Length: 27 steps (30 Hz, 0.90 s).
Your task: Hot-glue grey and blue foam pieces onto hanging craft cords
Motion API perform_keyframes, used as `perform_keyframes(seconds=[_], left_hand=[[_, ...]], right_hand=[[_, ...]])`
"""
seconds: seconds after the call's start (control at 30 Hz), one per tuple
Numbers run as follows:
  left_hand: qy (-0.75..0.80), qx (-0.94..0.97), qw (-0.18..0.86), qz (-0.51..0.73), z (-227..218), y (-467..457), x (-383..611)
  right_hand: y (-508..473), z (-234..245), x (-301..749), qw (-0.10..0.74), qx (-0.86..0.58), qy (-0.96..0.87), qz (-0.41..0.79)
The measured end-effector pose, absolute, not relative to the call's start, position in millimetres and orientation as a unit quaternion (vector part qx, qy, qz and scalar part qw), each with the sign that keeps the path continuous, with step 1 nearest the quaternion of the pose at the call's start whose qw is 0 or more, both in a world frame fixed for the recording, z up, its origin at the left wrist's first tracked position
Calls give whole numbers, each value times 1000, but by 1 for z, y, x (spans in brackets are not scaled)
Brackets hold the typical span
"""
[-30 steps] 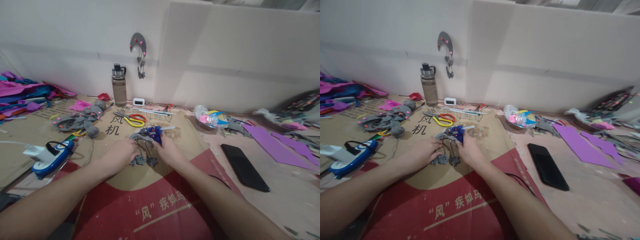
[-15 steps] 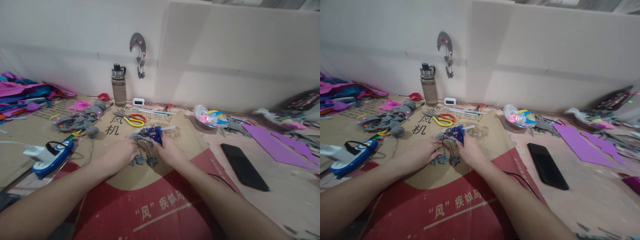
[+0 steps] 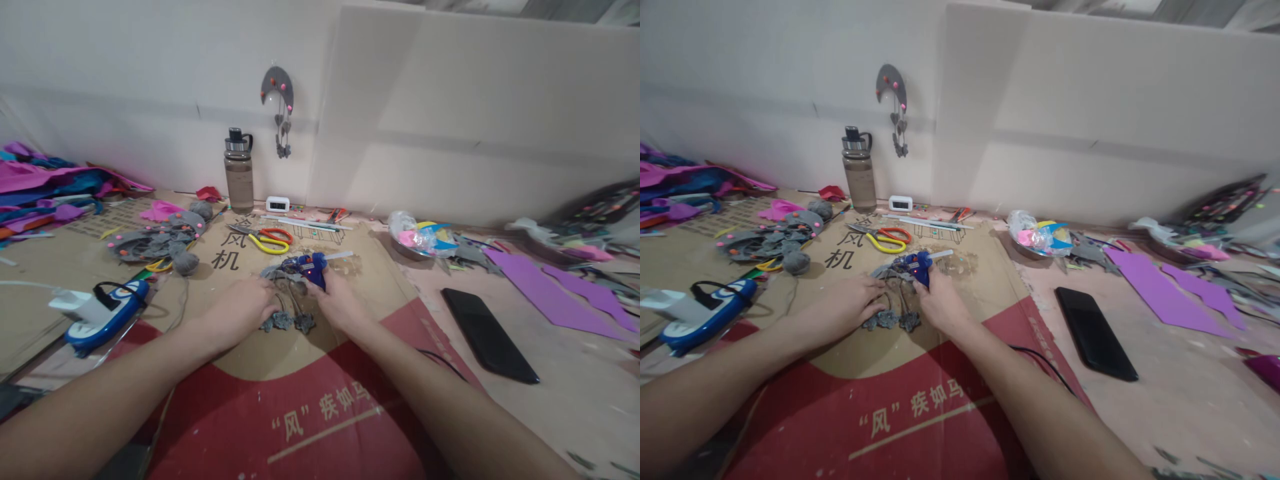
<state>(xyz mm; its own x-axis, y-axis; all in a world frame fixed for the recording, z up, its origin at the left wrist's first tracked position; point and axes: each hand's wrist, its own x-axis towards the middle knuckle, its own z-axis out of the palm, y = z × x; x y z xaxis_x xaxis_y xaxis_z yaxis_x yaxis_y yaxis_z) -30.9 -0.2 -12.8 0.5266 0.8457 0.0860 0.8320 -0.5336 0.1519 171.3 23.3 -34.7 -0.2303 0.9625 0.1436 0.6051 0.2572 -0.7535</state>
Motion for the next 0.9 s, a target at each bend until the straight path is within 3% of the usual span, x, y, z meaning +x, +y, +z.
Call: perform_keyframes(seconds=[0.27,0.43,0.63,0.9], left_hand=[[484,872,39,66,-8,-1,-28],[496,858,-46,126,0,-4,-21],[423,899,9,118,-8,1,-12],[451,889,16,77,-19,1,-14]], right_hand=[[31,-37,171,292,-571,-705,304],[32,-34,171,291,-577,-690,327],[35,-38,173,304,-560,-693,338],[37,-37,172,298,-568,-676,362]])
